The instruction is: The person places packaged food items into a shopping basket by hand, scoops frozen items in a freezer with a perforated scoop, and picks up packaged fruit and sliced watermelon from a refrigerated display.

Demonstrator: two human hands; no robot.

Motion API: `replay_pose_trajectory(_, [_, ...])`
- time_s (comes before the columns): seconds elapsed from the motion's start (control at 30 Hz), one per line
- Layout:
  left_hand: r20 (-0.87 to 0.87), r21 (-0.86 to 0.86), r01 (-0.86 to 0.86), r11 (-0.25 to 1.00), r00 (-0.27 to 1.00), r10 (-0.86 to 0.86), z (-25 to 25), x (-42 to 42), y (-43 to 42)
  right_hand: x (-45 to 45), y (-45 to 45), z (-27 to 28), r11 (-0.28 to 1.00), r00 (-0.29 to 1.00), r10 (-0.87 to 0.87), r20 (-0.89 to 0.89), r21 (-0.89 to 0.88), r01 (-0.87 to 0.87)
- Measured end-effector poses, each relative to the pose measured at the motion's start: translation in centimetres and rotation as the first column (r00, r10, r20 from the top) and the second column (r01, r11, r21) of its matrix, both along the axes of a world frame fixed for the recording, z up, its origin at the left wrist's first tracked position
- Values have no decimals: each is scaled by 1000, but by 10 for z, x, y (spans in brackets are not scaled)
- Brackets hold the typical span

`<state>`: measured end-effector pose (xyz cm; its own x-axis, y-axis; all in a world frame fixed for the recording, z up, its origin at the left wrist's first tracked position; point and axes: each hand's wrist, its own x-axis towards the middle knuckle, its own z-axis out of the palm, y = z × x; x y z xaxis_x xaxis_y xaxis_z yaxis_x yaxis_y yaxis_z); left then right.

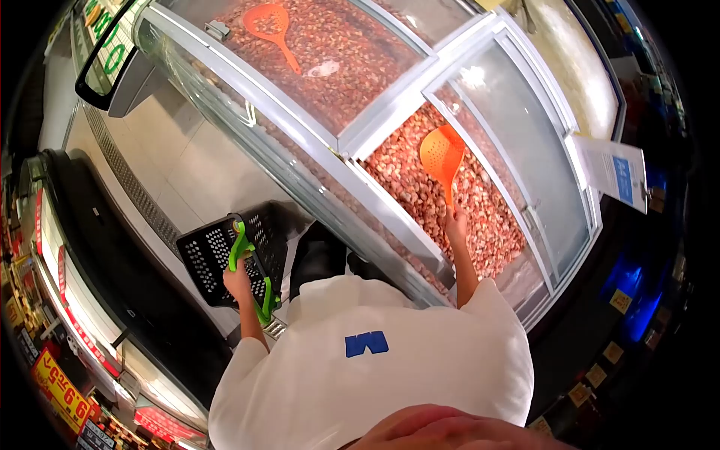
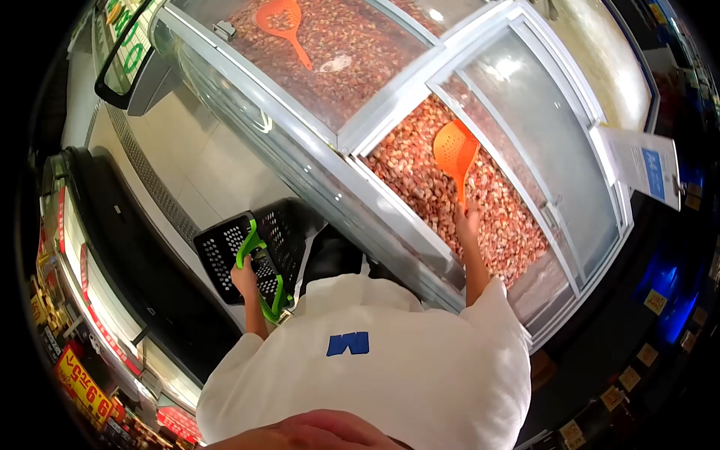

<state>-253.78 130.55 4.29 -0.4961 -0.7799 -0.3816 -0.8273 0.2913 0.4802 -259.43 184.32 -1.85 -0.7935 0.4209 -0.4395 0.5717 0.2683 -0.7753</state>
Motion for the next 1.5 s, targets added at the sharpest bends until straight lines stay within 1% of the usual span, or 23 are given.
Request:
replay_pose_trajectory(0.03, [48,49,-11,999,999,9,20,-7,9,15,2,14,987,998,36,-53,156,-28])
replay_pose_trajectory(0.07, [7,-7,33,999,999,-33,7,-2,4,29,9,32,961,996,4,95,275,-30])
replay_pose_trajectory(0.2, [-41,-121,121,985,991,-127,-2,0,-2,102,65,37,901,998,-6,56,433,-19])
replay_pose_trajectory(0.27, [-10,-105,108,989,994,-110,11,-3,7,118,84,69,980,982,-137,131,164,115])
replay_pose_trajectory(0.3, [-12,-83,104,991,994,-105,-3,-2,-2,130,97,65,978,982,-148,113,167,129])
replay_pose_trajectory(0.37, [-31,-69,114,991,993,-117,-1,-1,1,165,130,26,982,984,-161,-76,90,167])
replay_pose_trajectory(0.43, [23,-111,142,984,990,-140,12,0,15,186,139,21,978,981,-181,-77,95,187])
replay_pose_trajectory(0.5, [31,-101,151,983,988,-149,7,3,13,197,142,23,993,977,-112,182,-8,115])
replay_pose_trajectory(0.57, [-30,-61,184,981,982,-186,-2,9,12,202,143,25,993,975,-116,190,19,114])
replay_pose_trajectory(0.7, [32,-81,285,955,959,-283,-6,26,28,206,164,-26,994,958,-7,287,103,-23])
replay_pose_trajectory(0.77, [106,-301,393,869,919,-379,-9,41,45,207,176,-48,997,939,74,335,-39,-65])
replay_pose_trajectory(0.83, [185,-118,419,900,900,-395,-3,51,55,204,194,-102,958,898,241,367,61,-281])
replay_pose_trajectory(0.9, [209,-185,470,863,877,-433,15,66,79,194,186,-100,971,894,220,391,-2,-238])
replay_pose_trajectory(0.97, [235,-177,501,847,857,-458,18,77,89,170,146,5,968,861,217,460,15,-252])
replay_pose_trajectory(1.03, [255,-214,535,817,838,-482,18,89,93,155,145,-5,967,887,238,397,-8,-256])
replay_pose_trajectory(1.1, [249,-209,544,813,834,-493,18,97,96,128,137,-2,756,924,324,206,531,-383])
replay_pose_trajectory(1.17, [251,-212,546,811,832,-494,25,100,103,102,121,67,794,951,307,-21,556,-244])
replay_pose_trajectory(1.23, [252,-184,564,805,819,-516,34,101,109,78,127,114,664,839,381,-388,747,44])
replay_pose_trajectory(1.3, [259,-169,575,801,810,-527,27,99,104,52,139,147,611,774,377,-509,765,205])
replay_pose_trajectory(1.33, [264,-204,578,790,810,-524,27,99,104,41,145,149,607,773,377,-510,767,210])
replay_pose_trajectory(1.4, [261,-216,575,789,813,-521,25,99,101,26,150,151,452,829,361,-428,857,246])
replay_pose_trajectory(1.43, [250,-216,565,796,820,-514,26,98,103,24,150,144,449,821,372,-433,858,249])
replay_pose_trajectory(1.5, [232,-253,564,786,824,-517,29,98,103,23,146,125,434,949,291,-117,901,-22])
